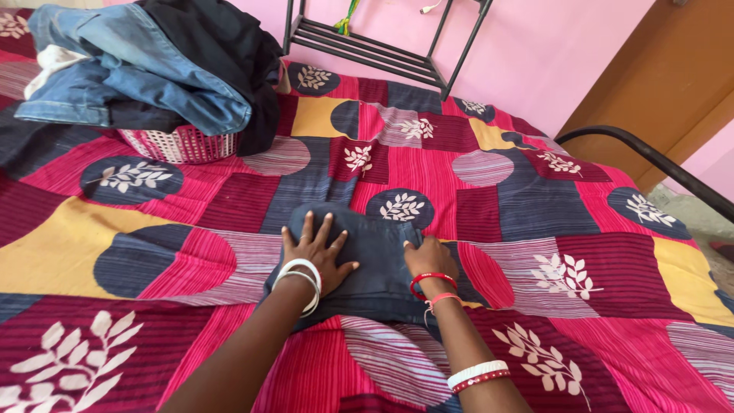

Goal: The person folds a pair of dark jeans on a patterned bedsheet, then places them on a metal rack. The person then folds a black shirt on the same bedsheet.

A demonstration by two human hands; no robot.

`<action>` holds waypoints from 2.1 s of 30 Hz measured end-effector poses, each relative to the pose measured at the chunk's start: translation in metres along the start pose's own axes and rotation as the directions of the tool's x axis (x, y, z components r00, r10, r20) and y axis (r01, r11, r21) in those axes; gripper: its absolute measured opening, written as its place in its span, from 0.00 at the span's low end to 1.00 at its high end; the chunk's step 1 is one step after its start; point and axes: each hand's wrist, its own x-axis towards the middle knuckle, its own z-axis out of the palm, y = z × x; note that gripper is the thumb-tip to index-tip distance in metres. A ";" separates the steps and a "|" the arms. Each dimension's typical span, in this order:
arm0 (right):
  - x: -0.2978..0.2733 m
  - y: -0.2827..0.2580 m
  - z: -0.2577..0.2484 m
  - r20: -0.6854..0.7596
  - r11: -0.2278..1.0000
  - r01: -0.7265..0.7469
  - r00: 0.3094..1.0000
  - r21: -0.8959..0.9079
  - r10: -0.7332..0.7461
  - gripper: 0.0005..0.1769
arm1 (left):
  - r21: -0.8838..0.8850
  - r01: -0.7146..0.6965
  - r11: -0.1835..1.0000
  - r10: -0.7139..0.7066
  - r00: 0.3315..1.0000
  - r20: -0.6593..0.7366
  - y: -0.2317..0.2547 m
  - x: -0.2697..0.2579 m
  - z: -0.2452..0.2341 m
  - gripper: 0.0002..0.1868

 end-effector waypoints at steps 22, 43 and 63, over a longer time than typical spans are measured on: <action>0.000 0.009 0.038 0.095 0.972 0.208 0.976 -0.108 -0.198 0.30 | -0.136 0.011 0.991 0.006 0.993 0.119 -0.017 0.013 0.023 0.37; -0.042 0.027 0.006 0.107 0.959 0.188 0.980 -0.213 -0.168 0.32 | -0.115 0.019 0.993 -0.014 0.999 0.044 -0.011 0.006 0.025 0.35; -0.009 0.033 0.036 0.388 0.945 0.292 0.896 -0.149 -0.216 0.51 | -0.107 -0.007 0.994 0.019 0.994 0.108 -0.015 0.005 0.020 0.47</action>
